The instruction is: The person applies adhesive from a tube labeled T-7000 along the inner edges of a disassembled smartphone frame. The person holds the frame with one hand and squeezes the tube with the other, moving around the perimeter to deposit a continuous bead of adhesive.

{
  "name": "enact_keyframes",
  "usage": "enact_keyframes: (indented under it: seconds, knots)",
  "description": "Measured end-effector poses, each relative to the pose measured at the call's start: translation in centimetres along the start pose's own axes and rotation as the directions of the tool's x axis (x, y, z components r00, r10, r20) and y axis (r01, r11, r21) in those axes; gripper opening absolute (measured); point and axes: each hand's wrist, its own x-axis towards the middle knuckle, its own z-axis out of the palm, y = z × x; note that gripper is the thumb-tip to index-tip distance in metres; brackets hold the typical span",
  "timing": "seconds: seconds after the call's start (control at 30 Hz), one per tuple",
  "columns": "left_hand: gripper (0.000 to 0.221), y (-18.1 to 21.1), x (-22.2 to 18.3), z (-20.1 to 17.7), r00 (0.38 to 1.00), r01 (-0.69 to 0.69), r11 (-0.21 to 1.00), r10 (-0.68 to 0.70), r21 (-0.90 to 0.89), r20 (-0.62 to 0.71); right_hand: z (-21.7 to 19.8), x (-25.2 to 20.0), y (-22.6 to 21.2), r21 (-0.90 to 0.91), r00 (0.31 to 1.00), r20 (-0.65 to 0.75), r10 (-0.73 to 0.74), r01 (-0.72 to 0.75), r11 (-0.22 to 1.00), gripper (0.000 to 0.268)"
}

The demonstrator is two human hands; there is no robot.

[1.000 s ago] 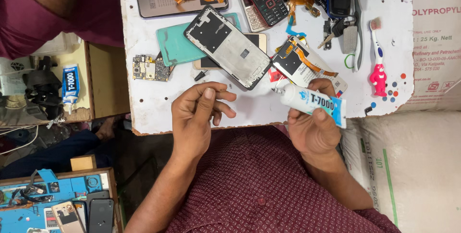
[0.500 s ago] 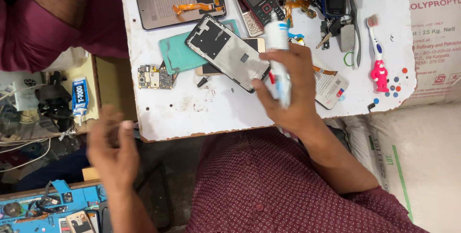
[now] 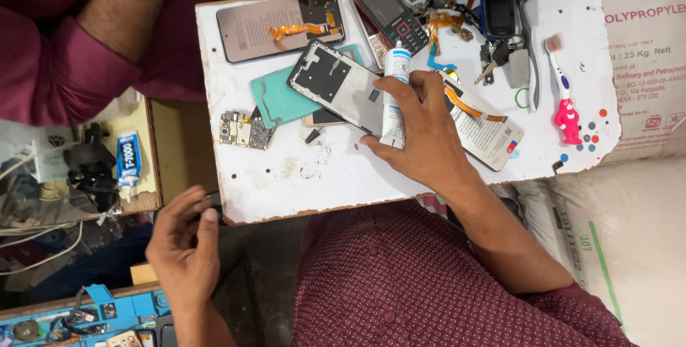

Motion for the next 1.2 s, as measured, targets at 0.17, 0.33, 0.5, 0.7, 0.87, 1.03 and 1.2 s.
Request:
enact_keyframes:
  seconds: [0.17,0.33,0.5,0.7,0.87,1.03,1.2]
  knots:
    - [0.042,2.3,1.2,1.1,0.988,-0.099,0.987,0.082,-0.128,-0.130,-0.5,-0.2,0.2,0.069,0.997,-0.077,0.015,-0.009,0.998,0.080]
    - [0.047,5.5,3.4,4.4,0.984,-0.173,0.908,0.145,-0.383,-0.100,-2.8,-1.3,0.7,0.198,0.965,-0.250,-0.084,0.136,0.971,0.083]
    - [0.055,8.3,6.2,9.4,0.943,0.140,0.749,0.098,-0.648,0.317,-5.6,-3.1,2.4,0.364,0.907,-0.337,-0.252,0.373,0.854,0.089]
    - [0.098,10.1,5.4,16.8,0.218,0.877,0.424,0.065,-0.225,0.974,-8.5,-5.7,3.6,0.527,0.898,-0.171,-0.406,0.431,0.732,0.082]
    - [0.096,9.7,3.9,18.8,-0.103,0.925,0.381,0.266,-0.007,0.959,-9.8,-6.2,5.4,0.522,0.869,-0.071,-0.490,0.451,0.724,0.075]
    - [0.091,9.0,3.4,19.2,0.027,0.995,0.085,0.279,-0.053,0.960,-9.5,-6.7,6.9,0.490,0.900,-0.088,-0.426,0.412,0.768,0.075]
    - [0.079,9.6,3.2,19.6,0.282,0.952,0.038,0.280,-0.304,0.918,-5.8,-7.8,7.5,0.777,0.849,-0.527,0.034,0.466,0.423,0.069]
